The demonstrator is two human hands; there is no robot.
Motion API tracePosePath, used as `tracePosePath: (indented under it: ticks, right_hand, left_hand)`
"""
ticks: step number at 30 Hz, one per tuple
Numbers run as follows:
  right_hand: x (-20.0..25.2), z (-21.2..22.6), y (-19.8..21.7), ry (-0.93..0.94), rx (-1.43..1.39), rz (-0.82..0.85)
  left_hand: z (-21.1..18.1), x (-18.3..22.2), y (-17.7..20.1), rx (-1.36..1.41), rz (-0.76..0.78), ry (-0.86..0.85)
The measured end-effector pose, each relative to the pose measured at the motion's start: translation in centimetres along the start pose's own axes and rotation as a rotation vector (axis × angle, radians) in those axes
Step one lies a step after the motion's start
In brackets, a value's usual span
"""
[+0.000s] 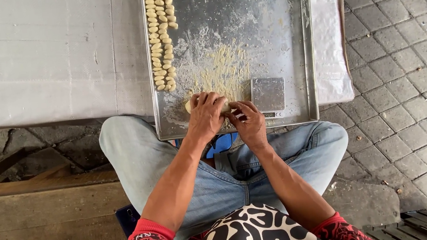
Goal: Preparing small dough balls by pinching pieces from a larger mass, rolling them into spheres, and arranging them in rows on a metal tray.
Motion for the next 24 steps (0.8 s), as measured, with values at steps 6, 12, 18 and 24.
tracePosePath:
  ticks: [6,12,18,24]
  right_hand:
    - [0.0,-0.9,0.1,-0.033,-0.014,-0.016]
    - [-0.1,-0.8,0.3,-0.063,0.058,-0.047]
    - [0.1,-2.0,0.8,-0.203,-0.076,-0.081]
    - [-0.5,-6.0,2.7,-0.355,-0.345,-0.165]
  left_hand:
    - [-0.4,0.3,0.7,0.029,-0.015,-0.023]
    - [-0.3,0.4,-0.4,0.01,-0.026,-0.018]
    - [-0.4,0.3,-0.2,0.015,-0.065,-0.008]
    - [-0.4,0.0,0.2,0.019,-0.091,0.002]
Point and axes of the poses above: each hand's wrist, its own x-axis away from the middle knuckle, its own y-axis out of the back of the hand, z = x × y, the point moved 5 cm from there along -x, towards the middle knuckle, and after that the axes turned 11 degrees about -y, right-handed, at the moved point
